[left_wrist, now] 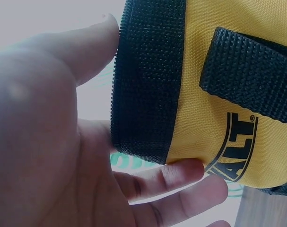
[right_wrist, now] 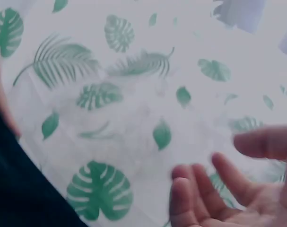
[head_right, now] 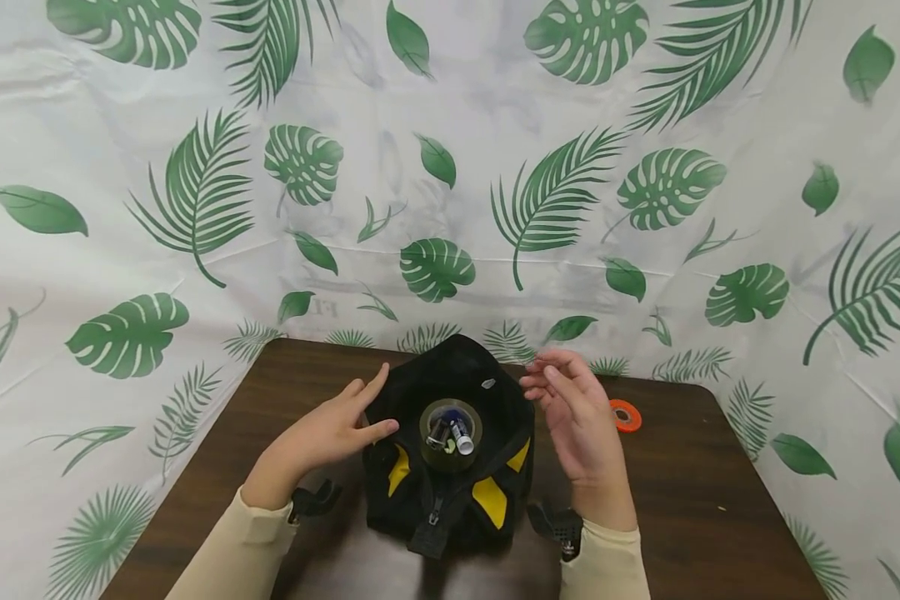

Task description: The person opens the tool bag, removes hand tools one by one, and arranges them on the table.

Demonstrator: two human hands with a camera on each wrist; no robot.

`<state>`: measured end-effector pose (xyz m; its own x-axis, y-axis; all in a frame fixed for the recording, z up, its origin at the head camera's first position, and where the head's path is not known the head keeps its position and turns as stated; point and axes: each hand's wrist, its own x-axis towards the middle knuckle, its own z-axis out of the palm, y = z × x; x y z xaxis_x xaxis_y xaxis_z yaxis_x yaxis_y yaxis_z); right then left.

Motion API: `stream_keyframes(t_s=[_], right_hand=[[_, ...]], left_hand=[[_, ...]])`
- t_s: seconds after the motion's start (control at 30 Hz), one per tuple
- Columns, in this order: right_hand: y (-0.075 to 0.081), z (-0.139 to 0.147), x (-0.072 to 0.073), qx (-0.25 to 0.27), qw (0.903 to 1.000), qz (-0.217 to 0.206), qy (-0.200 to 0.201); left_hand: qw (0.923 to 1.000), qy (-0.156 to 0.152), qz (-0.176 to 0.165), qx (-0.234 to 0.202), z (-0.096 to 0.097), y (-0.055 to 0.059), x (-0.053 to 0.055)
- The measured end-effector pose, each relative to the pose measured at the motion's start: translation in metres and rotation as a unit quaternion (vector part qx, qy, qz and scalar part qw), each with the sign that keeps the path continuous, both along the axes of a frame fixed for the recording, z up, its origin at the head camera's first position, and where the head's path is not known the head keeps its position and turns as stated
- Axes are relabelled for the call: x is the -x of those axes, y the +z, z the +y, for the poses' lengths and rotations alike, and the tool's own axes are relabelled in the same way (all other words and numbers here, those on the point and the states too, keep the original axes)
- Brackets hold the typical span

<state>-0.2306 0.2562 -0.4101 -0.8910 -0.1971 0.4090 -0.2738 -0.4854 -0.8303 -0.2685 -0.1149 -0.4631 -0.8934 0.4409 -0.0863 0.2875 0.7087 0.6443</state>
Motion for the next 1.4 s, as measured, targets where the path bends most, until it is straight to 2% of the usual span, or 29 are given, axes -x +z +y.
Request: stream_keyframes(t_s=[0.1,0.2,0.27,0.37,0.53,0.67,0.73,0.77,0.83,0.97,1.07,1.2,1.27,1.33,1.4], right_hand=[[0.008,-0.021,-0.002,-0.103,0.9945,-0.011,-0.014],[0.011,-0.039,0.000,-0.195,0.9800,-0.027,-0.030],[0.011,-0.050,0.002,-0.238,0.9697,-0.040,-0.039],[0.007,-0.063,0.008,-0.271,0.9600,-0.047,-0.051],[-0.008,-0.081,0.022,-0.302,0.9501,-0.046,-0.066],[-0.018,-0.088,0.030,-0.363,0.9290,-0.055,-0.049],[-0.020,-0.090,0.034,-0.405,0.9117,-0.065,-0.025],[-0.020,-0.092,0.036,-0.431,0.8998,-0.066,-0.011],[-0.018,-0.094,0.040,-0.488,0.8706,-0.063,0.019],[-0.011,-0.102,0.050,-0.588,0.8044,-0.042,0.076],[-0.011,-0.109,0.057,-0.629,0.7699,-0.033,0.101],[-0.020,-0.117,0.064,-0.676,0.7282,-0.036,0.108],[-0.025,-0.119,0.066,-0.695,0.7105,-0.042,0.105],[-0.028,-0.120,0.067,-0.708,0.6980,-0.045,0.101],[-0.029,-0.121,0.068,-0.711,0.6945,-0.047,0.097]], left_hand=[[1.0000,0.000,0.005,0.004,-0.001,-0.001,0.001],[1.0000,-0.002,0.006,0.005,-0.002,-0.002,0.001],[1.0000,-0.003,0.007,0.004,-0.002,-0.002,0.000],[0.9999,-0.002,0.010,0.004,-0.001,-0.002,0.000],[0.9999,-0.002,0.012,0.007,0.000,0.001,0.001],[0.9999,-0.003,0.009,0.007,-0.001,0.002,0.001],[1.0000,-0.004,0.007,0.005,-0.001,0.002,0.001],[1.0000,-0.004,0.006,0.005,-0.002,0.002,0.000],[1.0000,-0.004,0.005,0.001,-0.002,0.002,0.000],[1.0000,-0.005,0.007,-0.001,-0.003,0.003,-0.001],[1.0000,-0.005,0.008,-0.003,-0.004,0.003,-0.001],[0.9999,-0.010,0.004,-0.001,-0.005,0.001,0.001],[0.9999,-0.012,0.001,0.000,-0.005,0.001,0.001],[0.9999,-0.013,0.000,-0.001,-0.005,0.001,0.002],[0.9999,-0.013,0.000,-0.004,-0.006,0.002,0.002]])
